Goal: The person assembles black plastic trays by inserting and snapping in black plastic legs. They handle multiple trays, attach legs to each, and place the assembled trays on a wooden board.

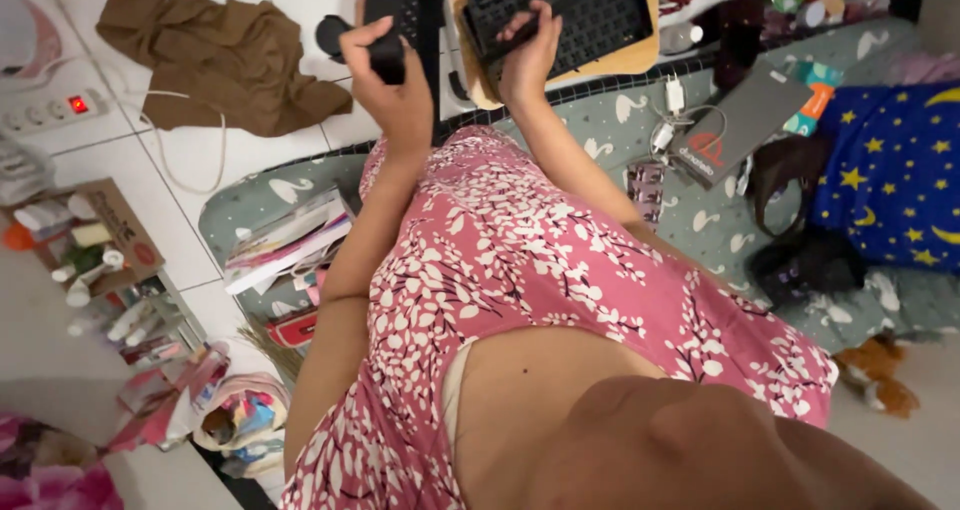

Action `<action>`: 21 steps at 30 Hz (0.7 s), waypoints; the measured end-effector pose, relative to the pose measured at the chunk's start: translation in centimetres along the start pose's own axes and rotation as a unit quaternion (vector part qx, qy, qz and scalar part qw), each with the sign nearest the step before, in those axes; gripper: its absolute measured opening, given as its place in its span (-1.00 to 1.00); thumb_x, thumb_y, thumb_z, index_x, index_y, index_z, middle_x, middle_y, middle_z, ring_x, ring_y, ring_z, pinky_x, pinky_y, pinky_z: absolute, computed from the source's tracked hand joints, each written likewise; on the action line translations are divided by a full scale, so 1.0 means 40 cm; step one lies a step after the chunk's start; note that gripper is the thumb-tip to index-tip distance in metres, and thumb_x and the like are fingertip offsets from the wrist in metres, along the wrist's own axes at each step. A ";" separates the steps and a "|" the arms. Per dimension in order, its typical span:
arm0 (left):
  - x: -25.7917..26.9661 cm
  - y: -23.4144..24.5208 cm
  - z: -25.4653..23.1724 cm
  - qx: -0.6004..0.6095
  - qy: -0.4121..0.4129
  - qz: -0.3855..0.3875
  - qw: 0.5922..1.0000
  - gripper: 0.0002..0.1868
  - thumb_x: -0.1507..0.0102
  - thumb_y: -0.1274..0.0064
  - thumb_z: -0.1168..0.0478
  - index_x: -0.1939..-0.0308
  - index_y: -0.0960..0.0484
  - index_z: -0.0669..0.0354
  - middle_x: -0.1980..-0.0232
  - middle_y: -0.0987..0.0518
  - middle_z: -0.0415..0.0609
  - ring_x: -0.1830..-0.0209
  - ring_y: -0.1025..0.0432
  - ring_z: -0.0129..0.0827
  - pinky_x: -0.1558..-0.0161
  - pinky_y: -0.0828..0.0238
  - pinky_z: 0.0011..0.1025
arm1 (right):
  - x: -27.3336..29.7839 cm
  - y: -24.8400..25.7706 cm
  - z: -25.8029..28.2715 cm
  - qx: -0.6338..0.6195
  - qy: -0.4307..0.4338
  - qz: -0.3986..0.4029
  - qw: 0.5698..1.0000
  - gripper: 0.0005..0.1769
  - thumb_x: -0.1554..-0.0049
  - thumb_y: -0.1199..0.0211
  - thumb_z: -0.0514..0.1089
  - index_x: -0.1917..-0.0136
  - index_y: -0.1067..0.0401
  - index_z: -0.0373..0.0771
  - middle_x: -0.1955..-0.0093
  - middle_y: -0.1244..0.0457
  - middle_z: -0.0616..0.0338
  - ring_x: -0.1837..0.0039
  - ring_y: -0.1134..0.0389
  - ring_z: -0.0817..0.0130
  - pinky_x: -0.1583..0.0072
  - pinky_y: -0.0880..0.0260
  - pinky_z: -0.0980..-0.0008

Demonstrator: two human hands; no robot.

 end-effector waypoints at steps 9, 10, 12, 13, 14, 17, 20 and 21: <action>-0.006 -0.010 0.020 -0.016 -0.013 0.005 1.000 -0.69 -0.35 -0.05 0.56 -0.09 -0.42 0.19 0.06 -0.48 -0.05 0.11 -0.39 -0.44 0.02 -0.36 -0.49 | -0.149 0.292 -0.038 0.262 -0.246 -0.172 0.917 -0.72 -0.22 -0.15 0.06 0.14 -0.46 -0.16 0.28 -0.37 0.13 0.43 -0.08 0.38 0.42 -0.03 0.36; -0.007 -0.009 0.019 -0.012 -0.005 0.011 1.000 -0.69 -0.35 -0.04 0.57 -0.09 -0.41 0.20 0.04 -0.47 -0.06 0.11 -0.38 -0.45 0.03 -0.36 -0.50 | -0.151 0.295 -0.037 0.274 -0.252 -0.175 0.912 -0.73 -0.22 -0.19 0.03 0.16 -0.43 -0.19 0.30 -0.35 0.12 0.44 -0.09 0.37 0.42 -0.05 0.35; -0.008 -0.010 0.014 0.002 0.001 0.021 1.000 -0.69 -0.32 0.00 0.58 -0.06 -0.39 0.21 -0.07 -0.45 -0.02 0.09 -0.36 -0.46 0.04 -0.34 -0.51 | -0.157 0.288 -0.034 0.296 -0.265 -0.177 0.900 -0.71 -0.22 -0.28 -0.03 0.21 -0.38 -0.26 0.33 -0.32 0.11 0.45 -0.12 0.36 0.42 -0.09 0.34; -0.011 -0.007 0.012 0.014 -0.001 0.026 1.000 -0.69 -0.29 0.03 0.59 -0.03 -0.37 0.22 -0.16 -0.42 0.03 0.08 -0.36 -0.45 0.05 -0.33 -0.51 | -0.157 0.283 -0.036 0.291 -0.271 -0.180 0.900 -0.73 -0.21 -0.32 -0.07 0.20 -0.38 -0.27 0.34 -0.30 0.12 0.43 -0.13 0.36 0.41 -0.11 0.35; -0.013 -0.007 0.011 0.025 -0.003 0.031 0.999 -0.69 -0.26 0.06 0.60 0.00 -0.35 0.23 -0.26 -0.40 0.08 0.07 -0.36 -0.45 0.06 -0.32 -0.51 | -0.155 0.278 -0.039 0.286 -0.277 -0.184 0.899 -0.74 -0.20 -0.35 -0.10 0.19 -0.39 -0.29 0.34 -0.27 0.14 0.42 -0.15 0.36 0.40 -0.13 0.35; -0.011 0.000 0.022 0.003 0.010 0.026 1.000 -0.66 -0.29 0.01 0.61 -0.05 -0.38 0.22 -0.33 -0.44 0.06 -0.01 -0.35 -0.44 -0.10 -0.29 -0.48 | -0.149 0.270 -0.046 0.280 -0.287 -0.188 0.897 -0.80 -0.15 -0.41 -0.21 0.16 -0.43 -0.33 0.32 -0.27 0.13 0.39 -0.21 0.35 0.37 -0.21 0.34; -0.005 0.006 0.033 -0.044 -0.008 0.011 0.999 -0.65 -0.28 -0.03 0.61 -0.06 -0.41 0.23 -0.08 -0.46 -0.04 -0.09 -0.35 -0.38 -0.23 -0.24 -0.46 | -0.151 0.267 -0.055 0.251 -0.292 -0.191 0.903 -0.83 -0.13 -0.42 -0.27 0.15 -0.43 -0.36 0.31 -0.27 0.10 0.36 -0.25 0.33 0.34 -0.30 0.35; -0.004 0.009 0.044 -0.038 0.008 0.008 0.999 -0.66 -0.28 -0.03 0.60 -0.06 -0.42 0.23 -0.06 -0.44 -0.05 -0.08 -0.34 -0.39 -0.22 -0.24 -0.46 | -0.152 0.266 -0.059 0.236 -0.293 -0.191 0.906 -0.83 -0.13 -0.41 -0.29 0.15 -0.42 -0.37 0.31 -0.27 0.09 0.35 -0.26 0.32 0.33 -0.32 0.35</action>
Point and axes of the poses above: each hand's wrist, its own x-axis away from the middle knuckle, its own y-axis out of the back of the hand, z = x × y, the point moved 6 cm from there along -x, towards the middle knuckle
